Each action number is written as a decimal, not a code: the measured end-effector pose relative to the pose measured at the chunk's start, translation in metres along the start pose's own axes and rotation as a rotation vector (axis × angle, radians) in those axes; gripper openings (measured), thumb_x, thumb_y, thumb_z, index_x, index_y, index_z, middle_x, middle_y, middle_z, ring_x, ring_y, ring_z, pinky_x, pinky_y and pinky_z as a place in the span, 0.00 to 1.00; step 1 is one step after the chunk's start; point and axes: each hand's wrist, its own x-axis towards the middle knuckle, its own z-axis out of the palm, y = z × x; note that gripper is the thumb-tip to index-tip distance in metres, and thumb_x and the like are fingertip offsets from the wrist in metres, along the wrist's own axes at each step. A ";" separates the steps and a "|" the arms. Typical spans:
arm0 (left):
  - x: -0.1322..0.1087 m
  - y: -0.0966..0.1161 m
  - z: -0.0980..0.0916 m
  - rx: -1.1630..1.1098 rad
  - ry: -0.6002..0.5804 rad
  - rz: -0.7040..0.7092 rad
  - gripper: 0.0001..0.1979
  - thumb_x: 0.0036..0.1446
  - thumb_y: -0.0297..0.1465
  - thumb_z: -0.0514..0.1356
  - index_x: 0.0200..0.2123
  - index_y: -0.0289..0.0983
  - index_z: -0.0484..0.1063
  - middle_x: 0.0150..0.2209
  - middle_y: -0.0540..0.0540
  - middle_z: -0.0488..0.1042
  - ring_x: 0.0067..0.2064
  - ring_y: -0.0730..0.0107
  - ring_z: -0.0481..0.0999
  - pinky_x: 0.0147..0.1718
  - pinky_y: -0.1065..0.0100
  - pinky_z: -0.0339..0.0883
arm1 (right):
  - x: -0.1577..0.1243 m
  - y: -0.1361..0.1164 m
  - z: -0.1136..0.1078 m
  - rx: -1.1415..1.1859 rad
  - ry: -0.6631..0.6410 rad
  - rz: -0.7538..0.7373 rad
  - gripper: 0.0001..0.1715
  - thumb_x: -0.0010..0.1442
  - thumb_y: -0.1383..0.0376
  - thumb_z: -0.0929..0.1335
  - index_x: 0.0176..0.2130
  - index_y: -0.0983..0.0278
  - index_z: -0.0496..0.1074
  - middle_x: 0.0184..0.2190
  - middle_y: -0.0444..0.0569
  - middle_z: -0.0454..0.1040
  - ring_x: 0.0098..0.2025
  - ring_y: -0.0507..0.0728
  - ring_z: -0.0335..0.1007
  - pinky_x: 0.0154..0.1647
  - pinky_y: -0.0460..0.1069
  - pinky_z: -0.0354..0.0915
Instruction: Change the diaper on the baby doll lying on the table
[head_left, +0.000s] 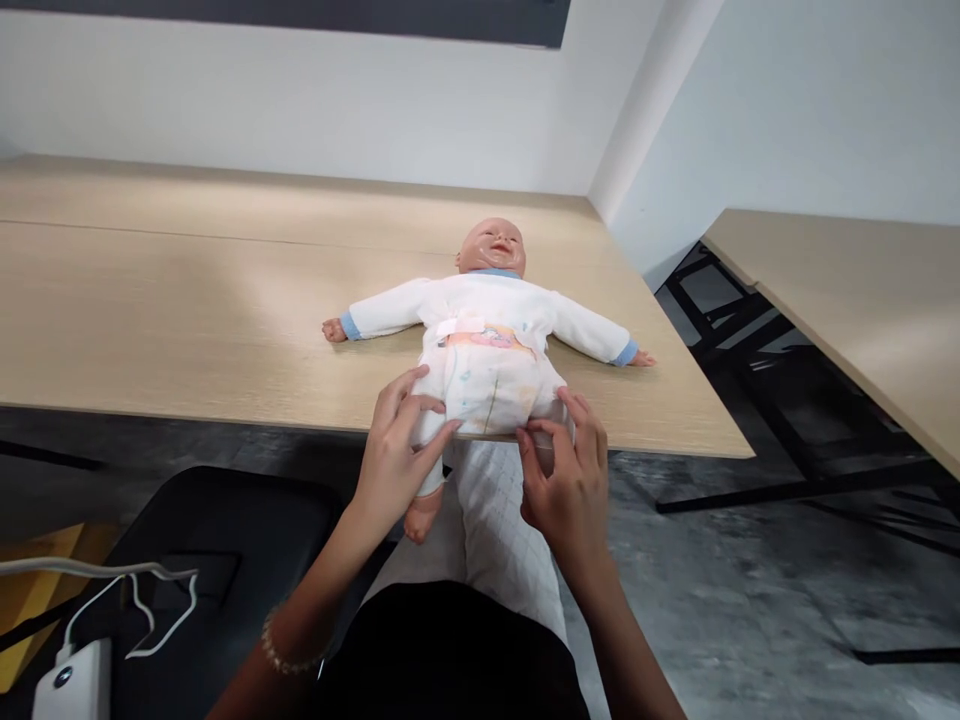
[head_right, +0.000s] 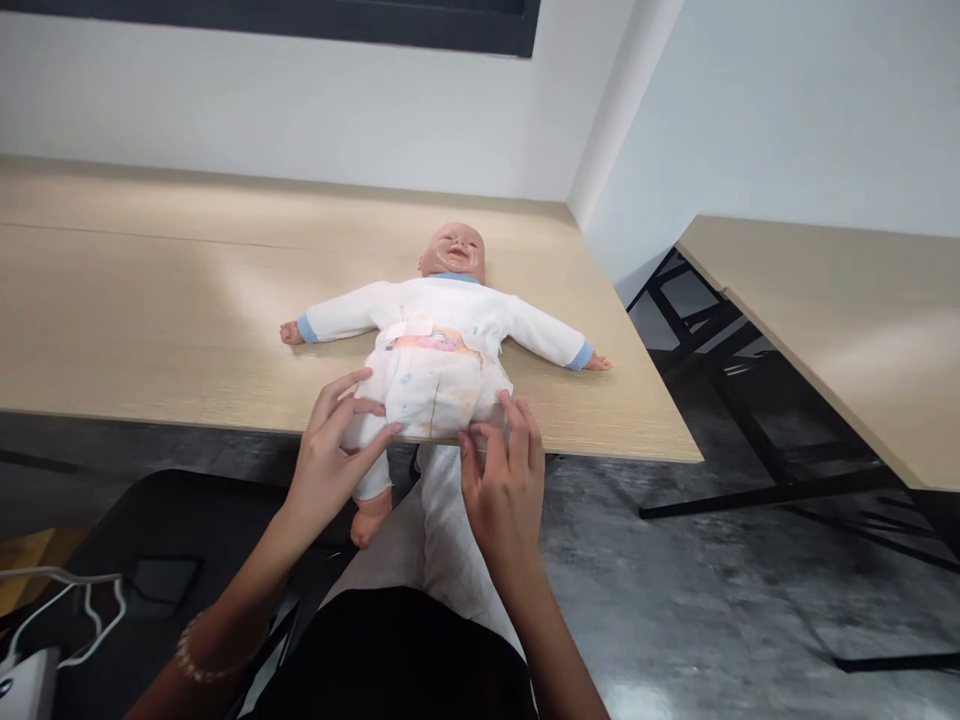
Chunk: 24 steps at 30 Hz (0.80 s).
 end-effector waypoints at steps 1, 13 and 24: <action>-0.002 0.000 0.001 0.004 -0.011 -0.003 0.04 0.62 0.33 0.63 0.38 0.40 0.71 0.62 0.39 0.65 0.64 0.53 0.67 0.62 0.49 0.64 | -0.003 -0.001 0.000 -0.021 0.002 -0.005 0.06 0.68 0.64 0.66 0.45 0.62 0.71 0.63 0.59 0.65 0.66 0.68 0.59 0.63 0.67 0.63; -0.008 0.006 0.006 -0.051 0.044 -0.076 0.03 0.64 0.31 0.62 0.36 0.39 0.74 0.60 0.41 0.65 0.63 0.56 0.66 0.63 0.51 0.63 | -0.004 -0.005 0.009 -0.058 0.046 0.041 0.08 0.69 0.68 0.65 0.40 0.61 0.73 0.59 0.55 0.68 0.63 0.67 0.60 0.62 0.65 0.62; 0.001 0.006 0.003 -0.074 0.048 -0.113 0.06 0.62 0.36 0.64 0.36 0.40 0.75 0.60 0.42 0.65 0.64 0.56 0.66 0.64 0.51 0.63 | 0.002 0.001 0.004 0.008 0.070 0.052 0.08 0.68 0.59 0.67 0.40 0.58 0.76 0.59 0.52 0.69 0.63 0.68 0.59 0.61 0.66 0.63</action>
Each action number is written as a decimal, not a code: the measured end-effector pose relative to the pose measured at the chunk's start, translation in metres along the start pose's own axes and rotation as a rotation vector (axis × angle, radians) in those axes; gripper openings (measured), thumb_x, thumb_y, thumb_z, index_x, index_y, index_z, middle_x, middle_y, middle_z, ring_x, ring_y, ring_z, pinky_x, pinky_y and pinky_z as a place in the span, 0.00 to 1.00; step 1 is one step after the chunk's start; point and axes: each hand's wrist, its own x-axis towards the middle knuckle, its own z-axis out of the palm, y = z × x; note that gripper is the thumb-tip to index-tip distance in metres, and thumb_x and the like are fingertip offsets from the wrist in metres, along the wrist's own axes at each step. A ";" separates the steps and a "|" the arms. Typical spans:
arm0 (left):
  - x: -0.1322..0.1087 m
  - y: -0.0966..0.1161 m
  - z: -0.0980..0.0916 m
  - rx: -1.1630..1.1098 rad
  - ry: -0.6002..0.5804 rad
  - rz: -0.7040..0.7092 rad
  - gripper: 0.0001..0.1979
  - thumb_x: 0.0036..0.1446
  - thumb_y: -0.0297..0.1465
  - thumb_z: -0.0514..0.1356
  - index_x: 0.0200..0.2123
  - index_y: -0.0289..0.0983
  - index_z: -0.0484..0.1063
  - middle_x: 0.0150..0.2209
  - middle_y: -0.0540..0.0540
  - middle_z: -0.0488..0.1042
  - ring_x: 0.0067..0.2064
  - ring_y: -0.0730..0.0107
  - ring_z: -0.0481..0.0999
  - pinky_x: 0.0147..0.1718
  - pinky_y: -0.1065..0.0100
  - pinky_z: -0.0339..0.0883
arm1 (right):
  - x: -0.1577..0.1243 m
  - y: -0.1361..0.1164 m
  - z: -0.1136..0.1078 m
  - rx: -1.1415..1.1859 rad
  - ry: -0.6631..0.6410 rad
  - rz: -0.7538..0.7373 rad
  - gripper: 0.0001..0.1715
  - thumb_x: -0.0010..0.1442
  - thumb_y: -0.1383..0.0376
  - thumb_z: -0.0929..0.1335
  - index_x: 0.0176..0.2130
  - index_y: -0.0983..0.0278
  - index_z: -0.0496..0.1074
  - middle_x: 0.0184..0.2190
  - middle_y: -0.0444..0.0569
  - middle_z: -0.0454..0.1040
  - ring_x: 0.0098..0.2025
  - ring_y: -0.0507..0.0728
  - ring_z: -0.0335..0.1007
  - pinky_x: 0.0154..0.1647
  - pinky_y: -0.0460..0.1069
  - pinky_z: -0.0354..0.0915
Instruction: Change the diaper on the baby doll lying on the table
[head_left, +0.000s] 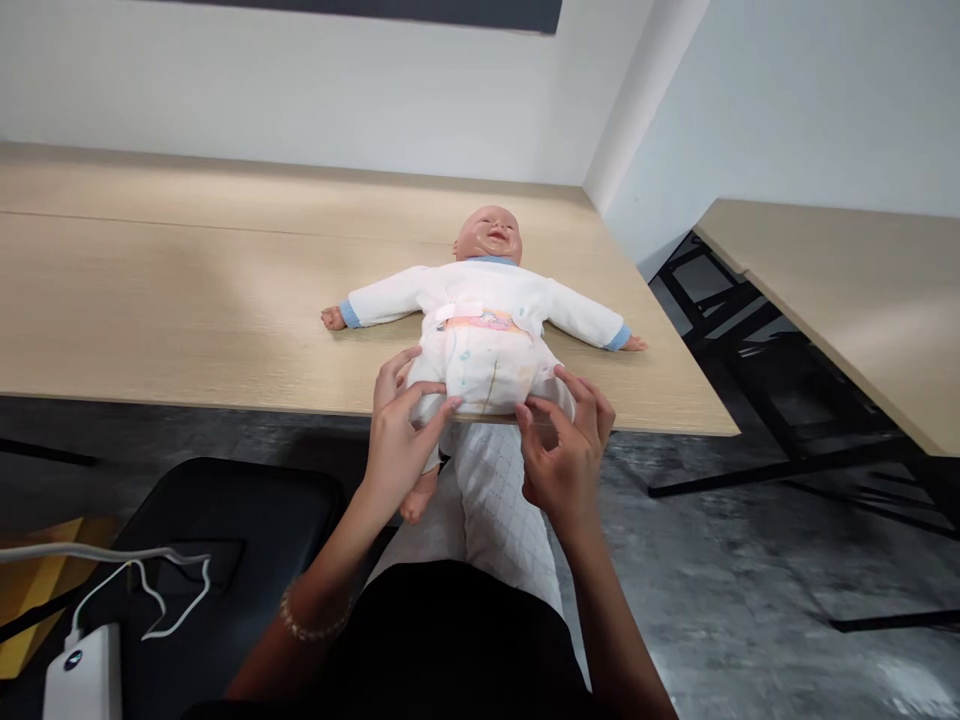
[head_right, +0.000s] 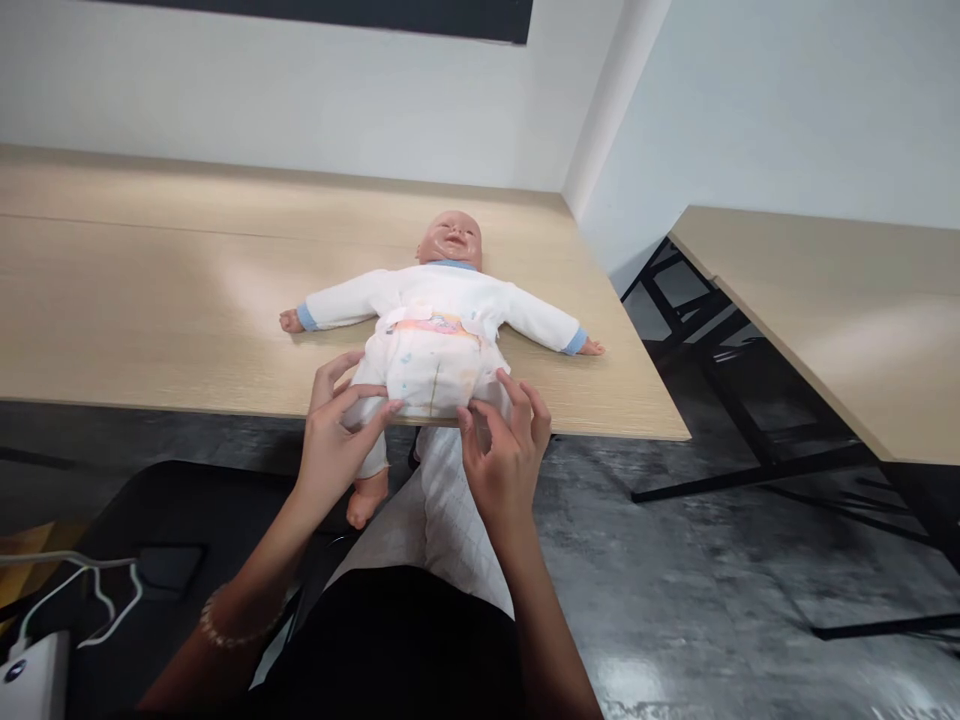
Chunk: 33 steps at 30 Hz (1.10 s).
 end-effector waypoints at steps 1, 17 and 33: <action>0.002 0.001 0.001 -0.010 0.019 0.000 0.06 0.62 0.36 0.64 0.35 0.40 0.75 0.59 0.43 0.66 0.63 0.56 0.66 0.64 0.51 0.62 | 0.002 0.000 0.001 0.019 0.011 0.017 0.09 0.68 0.58 0.67 0.39 0.59 0.75 0.59 0.52 0.69 0.63 0.67 0.59 0.61 0.66 0.63; 0.028 -0.006 -0.004 -0.140 0.025 -0.157 0.07 0.56 0.38 0.68 0.30 0.41 0.79 0.51 0.44 0.70 0.59 0.56 0.69 0.63 0.52 0.61 | 0.022 -0.002 0.001 0.102 0.018 0.123 0.11 0.67 0.57 0.68 0.38 0.61 0.74 0.54 0.55 0.69 0.58 0.66 0.61 0.60 0.64 0.60; 0.044 -0.013 0.000 -0.460 -0.038 -0.330 0.10 0.49 0.39 0.71 0.28 0.38 0.80 0.48 0.43 0.70 0.57 0.56 0.70 0.56 0.57 0.64 | 0.040 0.004 0.001 0.334 -0.115 0.248 0.12 0.65 0.56 0.70 0.34 0.62 0.74 0.47 0.52 0.71 0.55 0.62 0.65 0.60 0.60 0.59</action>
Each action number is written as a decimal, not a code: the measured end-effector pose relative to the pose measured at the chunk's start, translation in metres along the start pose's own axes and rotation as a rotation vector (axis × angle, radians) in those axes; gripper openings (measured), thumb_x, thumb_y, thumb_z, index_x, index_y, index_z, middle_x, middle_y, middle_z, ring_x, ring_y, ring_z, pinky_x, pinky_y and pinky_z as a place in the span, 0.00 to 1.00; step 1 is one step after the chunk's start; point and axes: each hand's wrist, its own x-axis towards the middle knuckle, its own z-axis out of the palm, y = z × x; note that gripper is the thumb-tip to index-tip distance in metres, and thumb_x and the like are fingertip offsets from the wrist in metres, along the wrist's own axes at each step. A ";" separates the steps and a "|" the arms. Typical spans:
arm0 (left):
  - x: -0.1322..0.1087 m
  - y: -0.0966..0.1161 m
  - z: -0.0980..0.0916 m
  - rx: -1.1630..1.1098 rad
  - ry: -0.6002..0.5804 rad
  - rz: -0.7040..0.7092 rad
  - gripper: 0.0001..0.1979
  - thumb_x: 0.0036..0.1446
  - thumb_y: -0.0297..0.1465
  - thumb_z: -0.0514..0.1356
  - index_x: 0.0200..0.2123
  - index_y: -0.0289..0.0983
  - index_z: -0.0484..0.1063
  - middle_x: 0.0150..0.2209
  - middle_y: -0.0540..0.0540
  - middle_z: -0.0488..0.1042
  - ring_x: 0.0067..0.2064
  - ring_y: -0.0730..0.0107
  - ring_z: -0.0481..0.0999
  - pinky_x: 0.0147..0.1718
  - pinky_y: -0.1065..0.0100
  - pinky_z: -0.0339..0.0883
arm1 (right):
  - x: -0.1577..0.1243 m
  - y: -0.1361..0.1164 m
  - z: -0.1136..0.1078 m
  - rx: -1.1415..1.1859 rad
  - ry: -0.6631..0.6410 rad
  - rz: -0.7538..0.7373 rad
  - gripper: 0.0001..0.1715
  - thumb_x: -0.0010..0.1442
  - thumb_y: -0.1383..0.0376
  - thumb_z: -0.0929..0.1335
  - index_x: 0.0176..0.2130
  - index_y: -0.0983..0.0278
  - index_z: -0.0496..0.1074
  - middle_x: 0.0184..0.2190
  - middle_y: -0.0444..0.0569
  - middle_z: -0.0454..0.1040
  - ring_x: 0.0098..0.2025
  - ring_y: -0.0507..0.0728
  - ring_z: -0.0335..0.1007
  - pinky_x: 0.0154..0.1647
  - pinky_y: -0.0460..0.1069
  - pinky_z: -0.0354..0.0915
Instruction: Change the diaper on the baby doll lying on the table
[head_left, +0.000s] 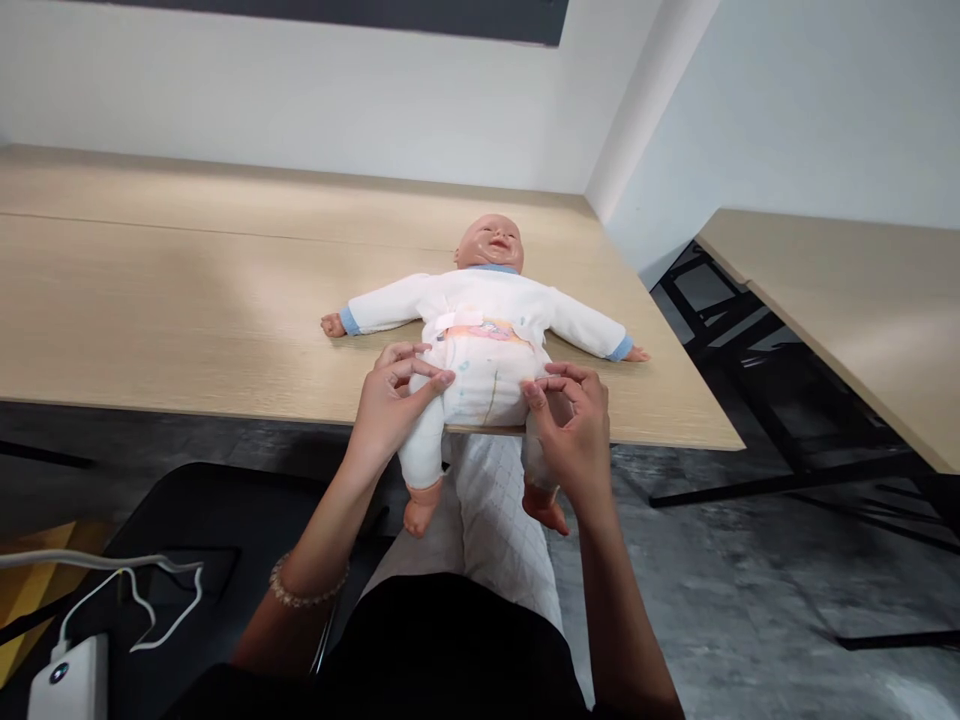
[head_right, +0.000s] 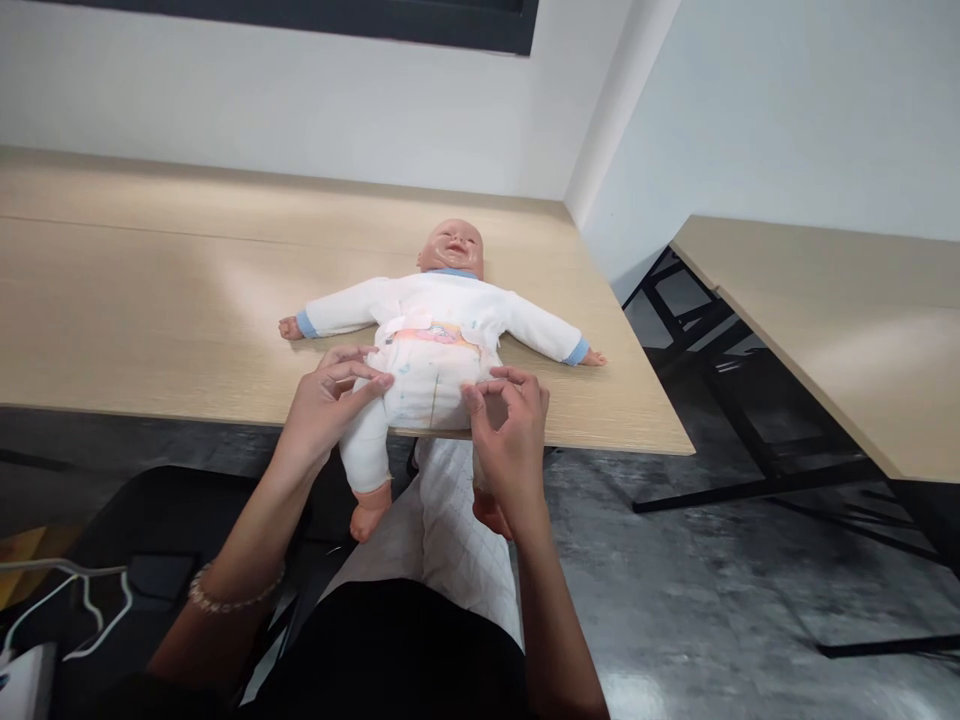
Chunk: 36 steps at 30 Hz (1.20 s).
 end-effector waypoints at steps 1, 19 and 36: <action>0.002 0.002 0.000 0.018 -0.003 -0.012 0.11 0.50 0.40 0.70 0.28 0.38 0.80 0.48 0.43 0.70 0.56 0.56 0.71 0.53 0.58 0.66 | 0.001 -0.001 0.000 0.011 -0.007 0.011 0.13 0.65 0.55 0.70 0.34 0.62 0.74 0.48 0.52 0.71 0.55 0.62 0.65 0.61 0.60 0.59; 0.009 -0.006 0.007 0.000 0.038 0.023 0.09 0.53 0.38 0.68 0.30 0.38 0.79 0.47 0.43 0.70 0.55 0.58 0.72 0.54 0.59 0.67 | 0.008 0.005 0.017 -0.052 0.091 -0.059 0.12 0.70 0.58 0.65 0.37 0.62 0.70 0.45 0.53 0.71 0.51 0.60 0.67 0.57 0.59 0.64; -0.047 -0.015 0.004 0.420 0.006 0.375 0.04 0.62 0.31 0.63 0.34 0.38 0.75 0.65 0.41 0.63 0.67 0.53 0.62 0.64 0.50 0.60 | -0.047 0.012 0.010 -0.292 0.077 -0.240 0.05 0.68 0.66 0.66 0.42 0.62 0.73 0.62 0.58 0.62 0.63 0.66 0.61 0.60 0.65 0.63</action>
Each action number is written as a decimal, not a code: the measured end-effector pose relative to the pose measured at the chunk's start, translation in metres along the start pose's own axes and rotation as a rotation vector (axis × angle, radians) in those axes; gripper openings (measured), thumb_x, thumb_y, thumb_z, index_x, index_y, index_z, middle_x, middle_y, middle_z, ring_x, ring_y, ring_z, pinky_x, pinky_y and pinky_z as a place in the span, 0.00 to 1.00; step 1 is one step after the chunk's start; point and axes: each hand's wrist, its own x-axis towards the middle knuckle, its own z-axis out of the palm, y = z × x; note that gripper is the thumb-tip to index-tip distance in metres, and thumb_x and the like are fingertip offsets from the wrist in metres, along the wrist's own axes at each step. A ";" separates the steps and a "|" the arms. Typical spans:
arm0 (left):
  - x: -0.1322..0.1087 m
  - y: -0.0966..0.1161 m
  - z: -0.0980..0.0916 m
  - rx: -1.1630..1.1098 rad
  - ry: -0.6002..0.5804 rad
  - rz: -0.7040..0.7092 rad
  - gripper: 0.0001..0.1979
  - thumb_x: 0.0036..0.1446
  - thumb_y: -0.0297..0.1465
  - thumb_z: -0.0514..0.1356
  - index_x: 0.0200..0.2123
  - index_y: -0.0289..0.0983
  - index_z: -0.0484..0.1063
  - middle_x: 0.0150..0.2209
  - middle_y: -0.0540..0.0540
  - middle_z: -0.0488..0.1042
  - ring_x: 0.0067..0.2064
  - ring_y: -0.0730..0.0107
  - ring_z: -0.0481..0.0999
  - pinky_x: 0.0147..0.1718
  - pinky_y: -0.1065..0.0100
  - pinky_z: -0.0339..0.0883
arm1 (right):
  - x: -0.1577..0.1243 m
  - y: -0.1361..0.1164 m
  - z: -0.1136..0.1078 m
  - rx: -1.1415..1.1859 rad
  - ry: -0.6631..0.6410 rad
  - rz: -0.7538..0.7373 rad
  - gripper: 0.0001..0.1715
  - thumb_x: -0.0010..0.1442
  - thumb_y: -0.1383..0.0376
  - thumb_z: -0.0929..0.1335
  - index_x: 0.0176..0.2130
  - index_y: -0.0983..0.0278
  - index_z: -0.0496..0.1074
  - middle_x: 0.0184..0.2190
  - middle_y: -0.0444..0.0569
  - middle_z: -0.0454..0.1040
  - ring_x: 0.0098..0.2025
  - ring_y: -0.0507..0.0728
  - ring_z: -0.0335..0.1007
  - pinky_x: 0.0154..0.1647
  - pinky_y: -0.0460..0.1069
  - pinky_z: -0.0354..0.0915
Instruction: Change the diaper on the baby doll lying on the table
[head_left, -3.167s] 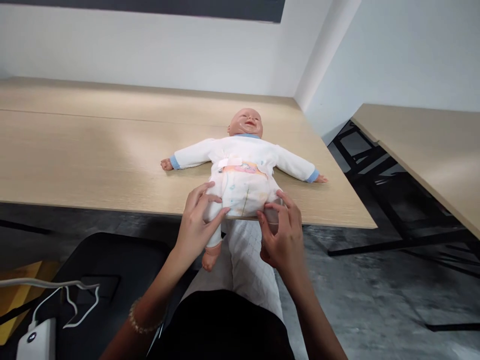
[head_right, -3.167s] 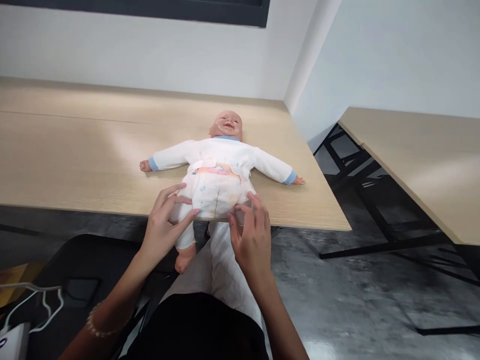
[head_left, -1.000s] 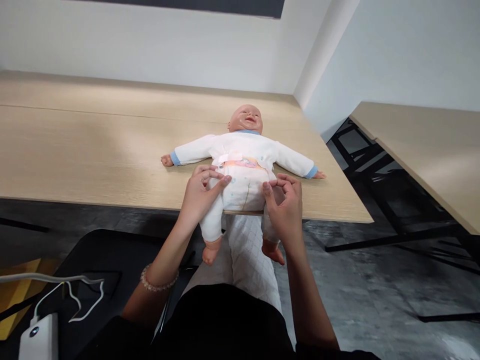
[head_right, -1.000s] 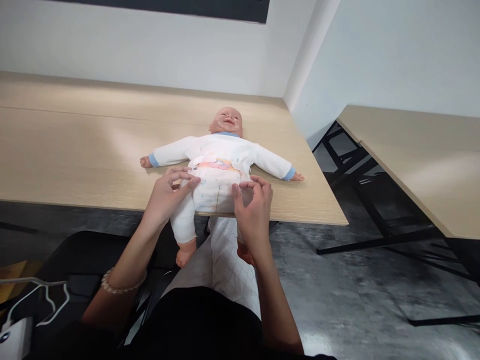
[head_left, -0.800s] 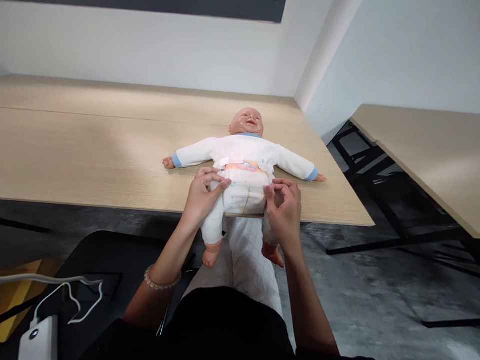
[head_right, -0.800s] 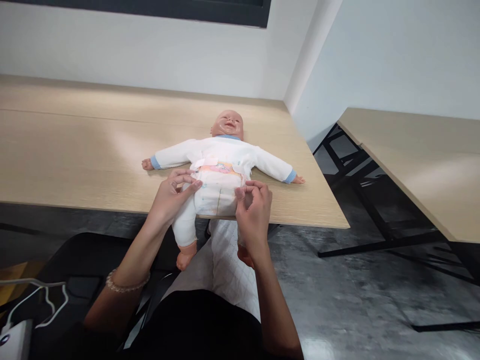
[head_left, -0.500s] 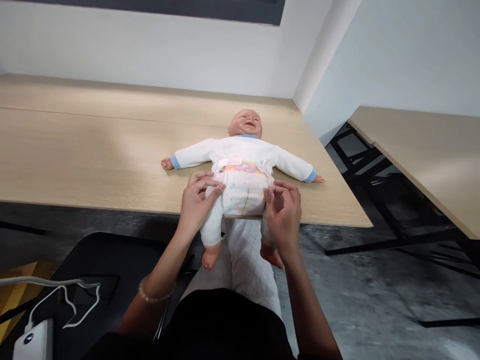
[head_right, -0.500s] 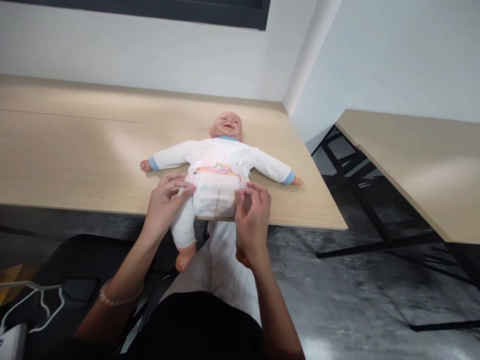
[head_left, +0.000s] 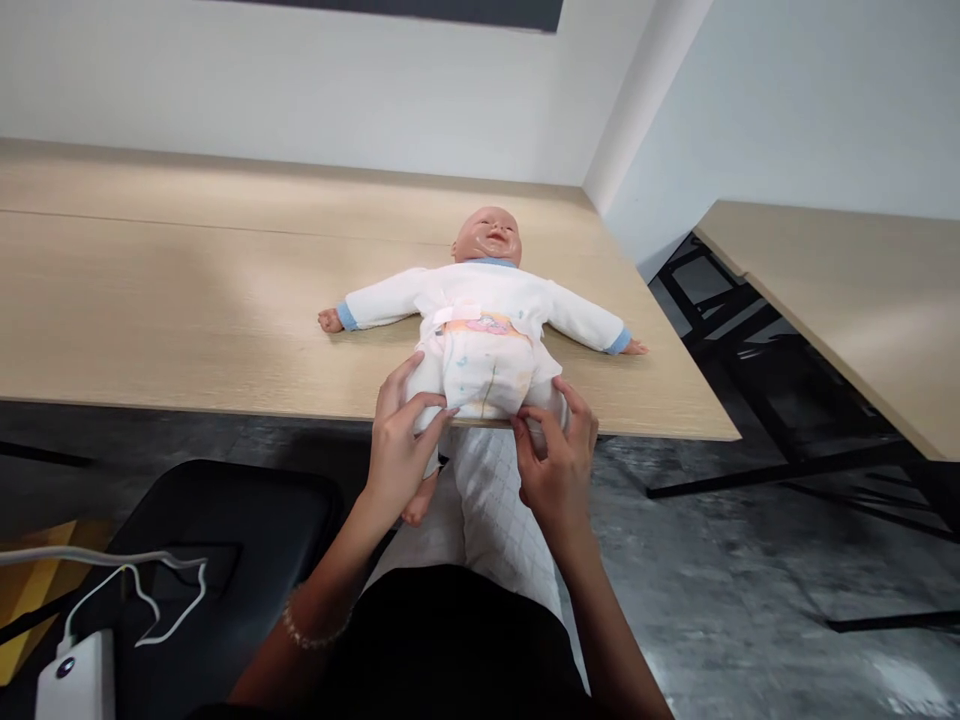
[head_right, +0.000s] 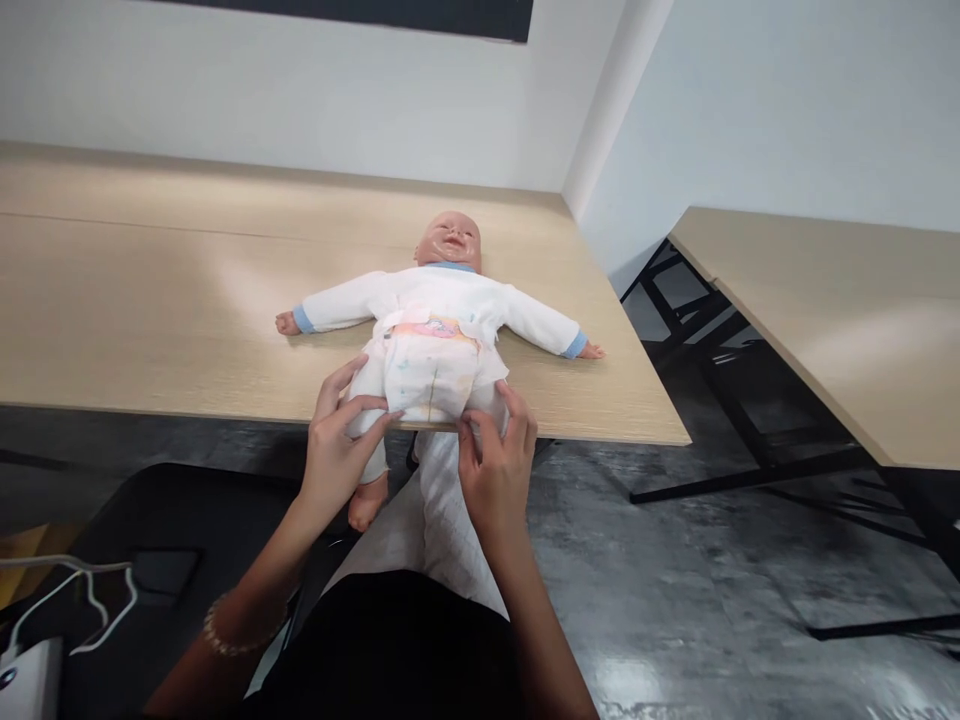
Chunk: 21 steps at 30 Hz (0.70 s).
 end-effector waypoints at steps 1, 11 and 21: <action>0.002 0.000 -0.002 -0.022 0.005 -0.017 0.04 0.62 0.31 0.64 0.34 0.39 0.76 0.64 0.42 0.64 0.66 0.54 0.64 0.64 0.50 0.60 | 0.001 0.000 0.001 0.004 -0.002 0.001 0.05 0.68 0.66 0.66 0.42 0.61 0.73 0.61 0.58 0.63 0.63 0.66 0.61 0.60 0.65 0.63; 0.002 -0.001 -0.009 0.025 0.022 -0.008 0.04 0.59 0.34 0.66 0.34 0.40 0.77 0.61 0.42 0.66 0.64 0.54 0.66 0.61 0.52 0.65 | -0.001 0.002 0.006 0.017 0.024 -0.022 0.06 0.69 0.65 0.66 0.44 0.60 0.73 0.60 0.58 0.63 0.63 0.65 0.61 0.61 0.65 0.64; -0.003 -0.001 -0.001 0.263 0.023 0.120 0.03 0.63 0.30 0.62 0.34 0.39 0.73 0.62 0.41 0.66 0.62 0.52 0.65 0.59 0.50 0.64 | -0.004 0.002 0.010 -0.019 0.059 -0.023 0.07 0.69 0.66 0.65 0.42 0.60 0.74 0.60 0.57 0.65 0.65 0.65 0.61 0.62 0.65 0.65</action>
